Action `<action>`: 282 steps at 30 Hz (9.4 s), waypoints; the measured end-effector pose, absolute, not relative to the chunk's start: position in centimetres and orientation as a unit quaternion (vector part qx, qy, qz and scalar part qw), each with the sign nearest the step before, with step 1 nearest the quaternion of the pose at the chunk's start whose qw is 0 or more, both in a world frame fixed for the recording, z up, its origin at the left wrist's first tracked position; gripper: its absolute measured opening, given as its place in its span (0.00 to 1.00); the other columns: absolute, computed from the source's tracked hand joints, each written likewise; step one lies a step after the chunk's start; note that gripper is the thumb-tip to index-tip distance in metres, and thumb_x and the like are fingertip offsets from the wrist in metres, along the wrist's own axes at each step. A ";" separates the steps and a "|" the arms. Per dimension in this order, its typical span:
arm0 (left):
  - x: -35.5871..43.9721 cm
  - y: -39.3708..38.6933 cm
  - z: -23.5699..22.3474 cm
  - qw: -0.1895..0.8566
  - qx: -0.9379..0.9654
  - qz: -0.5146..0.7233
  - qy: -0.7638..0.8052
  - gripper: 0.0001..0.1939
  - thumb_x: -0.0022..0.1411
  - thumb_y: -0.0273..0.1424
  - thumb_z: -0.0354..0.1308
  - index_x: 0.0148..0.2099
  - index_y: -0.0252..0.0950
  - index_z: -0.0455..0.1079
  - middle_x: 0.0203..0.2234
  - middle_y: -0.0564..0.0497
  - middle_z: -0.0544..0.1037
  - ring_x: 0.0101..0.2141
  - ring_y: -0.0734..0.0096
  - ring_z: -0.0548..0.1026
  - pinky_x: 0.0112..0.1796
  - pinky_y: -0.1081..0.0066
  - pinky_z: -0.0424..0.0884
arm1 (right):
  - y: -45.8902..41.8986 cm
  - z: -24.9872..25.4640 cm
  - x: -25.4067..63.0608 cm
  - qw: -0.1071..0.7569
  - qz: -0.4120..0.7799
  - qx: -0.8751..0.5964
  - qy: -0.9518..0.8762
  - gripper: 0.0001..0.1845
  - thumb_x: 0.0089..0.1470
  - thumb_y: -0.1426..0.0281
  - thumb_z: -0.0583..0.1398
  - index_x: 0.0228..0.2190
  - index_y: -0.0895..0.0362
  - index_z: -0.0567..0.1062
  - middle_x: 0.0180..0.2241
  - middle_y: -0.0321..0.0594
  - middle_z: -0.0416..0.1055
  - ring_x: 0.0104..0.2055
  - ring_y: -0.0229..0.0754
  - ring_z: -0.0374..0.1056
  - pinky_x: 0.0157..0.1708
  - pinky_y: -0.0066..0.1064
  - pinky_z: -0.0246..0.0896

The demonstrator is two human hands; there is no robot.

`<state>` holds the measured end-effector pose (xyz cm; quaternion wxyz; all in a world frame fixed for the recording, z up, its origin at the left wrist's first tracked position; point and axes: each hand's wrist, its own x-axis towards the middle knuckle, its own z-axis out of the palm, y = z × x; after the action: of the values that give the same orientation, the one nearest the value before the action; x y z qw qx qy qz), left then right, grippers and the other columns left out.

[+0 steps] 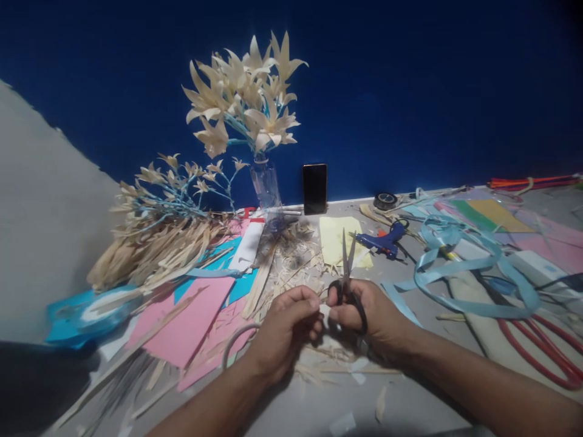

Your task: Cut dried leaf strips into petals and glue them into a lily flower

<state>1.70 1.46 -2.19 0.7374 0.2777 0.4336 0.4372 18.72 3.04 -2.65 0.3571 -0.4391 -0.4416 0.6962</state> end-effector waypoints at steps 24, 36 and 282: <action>1.6 2.0 -2.3 0.674 0.196 0.582 0.411 0.14 0.51 0.30 0.72 0.33 0.35 0.68 0.21 0.53 0.75 0.22 0.77 0.70 0.27 0.78 0.65 | 1.4 -5.6 16.9 0.229 0.718 -0.375 -0.540 0.33 0.46 0.39 0.63 0.22 0.58 0.69 0.18 0.35 0.66 0.15 0.30 0.51 0.14 0.23 0.45; 1.8 1.9 -2.6 0.668 0.211 0.586 0.407 0.13 0.51 0.30 0.71 0.31 0.34 0.69 0.20 0.54 0.73 0.22 0.78 0.69 0.26 0.79 0.64 | 1.4 -6.1 16.8 0.227 0.701 -0.392 -0.551 0.18 0.50 0.57 0.62 0.20 0.56 0.66 0.16 0.34 0.66 0.17 0.32 0.55 0.18 0.24 0.47; 0.2 2.5 -2.9 0.752 0.201 0.529 0.337 0.17 0.44 0.30 0.77 0.30 0.33 0.72 0.21 0.52 0.77 0.19 0.81 0.67 0.25 0.78 0.65 | 5.9 -3.2 20.5 0.344 0.675 -0.331 -0.562 0.15 0.48 0.61 0.68 0.31 0.59 0.74 0.25 0.36 0.69 0.25 0.35 0.58 0.25 0.26 0.51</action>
<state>0.15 2.47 -2.93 0.7524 0.2007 0.3365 0.5294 20.46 5.92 -3.15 0.3444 -0.3313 -0.5622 0.6749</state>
